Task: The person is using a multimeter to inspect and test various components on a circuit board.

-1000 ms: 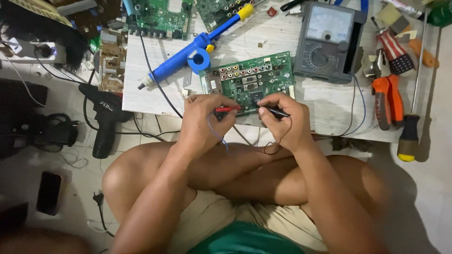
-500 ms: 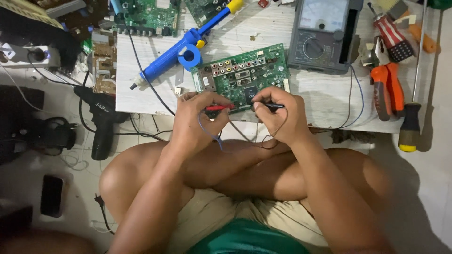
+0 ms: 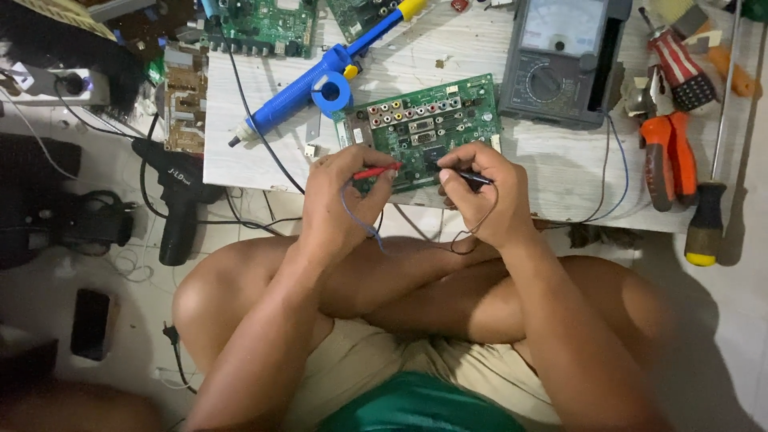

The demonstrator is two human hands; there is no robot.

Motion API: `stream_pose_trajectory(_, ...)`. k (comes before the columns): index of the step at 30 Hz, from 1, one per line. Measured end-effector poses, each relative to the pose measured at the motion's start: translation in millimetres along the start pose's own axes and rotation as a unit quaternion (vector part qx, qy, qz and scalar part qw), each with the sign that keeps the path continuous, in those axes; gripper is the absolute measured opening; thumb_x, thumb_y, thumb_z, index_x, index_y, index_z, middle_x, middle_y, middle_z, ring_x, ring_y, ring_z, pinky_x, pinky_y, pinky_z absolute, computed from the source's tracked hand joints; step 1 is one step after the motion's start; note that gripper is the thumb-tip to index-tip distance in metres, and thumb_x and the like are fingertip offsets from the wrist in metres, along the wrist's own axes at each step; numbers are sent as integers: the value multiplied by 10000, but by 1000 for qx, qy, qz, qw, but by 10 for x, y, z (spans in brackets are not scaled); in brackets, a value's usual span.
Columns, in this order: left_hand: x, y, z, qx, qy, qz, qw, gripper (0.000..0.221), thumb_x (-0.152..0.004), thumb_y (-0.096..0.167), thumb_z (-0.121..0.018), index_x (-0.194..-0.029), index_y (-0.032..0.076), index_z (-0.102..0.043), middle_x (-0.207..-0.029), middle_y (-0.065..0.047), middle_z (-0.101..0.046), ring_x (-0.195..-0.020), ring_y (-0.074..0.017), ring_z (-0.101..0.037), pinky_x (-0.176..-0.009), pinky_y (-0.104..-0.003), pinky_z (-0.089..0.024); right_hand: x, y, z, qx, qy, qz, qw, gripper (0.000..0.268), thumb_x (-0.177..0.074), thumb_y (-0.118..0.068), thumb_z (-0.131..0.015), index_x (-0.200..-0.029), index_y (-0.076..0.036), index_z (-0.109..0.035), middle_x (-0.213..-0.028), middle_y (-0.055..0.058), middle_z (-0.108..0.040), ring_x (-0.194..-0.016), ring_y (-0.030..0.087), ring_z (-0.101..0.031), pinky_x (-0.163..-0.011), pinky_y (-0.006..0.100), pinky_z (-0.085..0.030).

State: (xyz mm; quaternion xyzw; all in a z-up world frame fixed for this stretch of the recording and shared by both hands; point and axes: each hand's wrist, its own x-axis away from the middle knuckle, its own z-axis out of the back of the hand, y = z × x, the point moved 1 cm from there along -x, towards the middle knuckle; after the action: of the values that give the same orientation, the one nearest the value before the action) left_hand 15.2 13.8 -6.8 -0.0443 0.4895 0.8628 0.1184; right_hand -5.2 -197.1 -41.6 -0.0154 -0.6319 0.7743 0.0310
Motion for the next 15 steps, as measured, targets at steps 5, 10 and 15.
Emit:
stream_pose_trajectory(5, 18, -85, -30, -20, 5, -20, 1000, 167, -883, 123, -782, -1011, 224, -745, -870, -8, -750, -920, -289, -729, -982, -417, -448, -6, 4, -15, 19, 0, 13, 1000, 84, -928, -58, -723, -994, -47, -773, -732, 117, -734, -620, 172, -724, -540, 293, -597)
stream_pose_trajectory(10, 8, -15, -35, -39, 11, -39, 998, 119, -891, 111, -793, -934, 163, -695, -913, -23, -760, -949, -310, -718, -952, -481, -440, -5, -35, -47, 41, 5, 13, 999, 74, -928, -83, -754, -990, -56, -783, -743, 120, -741, -625, 182, -730, -522, 309, -586)
stream_pose_trajectory(15, 24, -44, -66, -55, 14, -40, 998, 116, -915, 120, -788, -982, 187, -721, -921, 2, -763, -984, -268, -714, -995, -467, -414, -1, -77, -50, 38, 4, -7, 999, 86, -949, -75, -718, -997, -57, -787, -758, 122, -749, -616, 167, -722, -537, 292, -609)
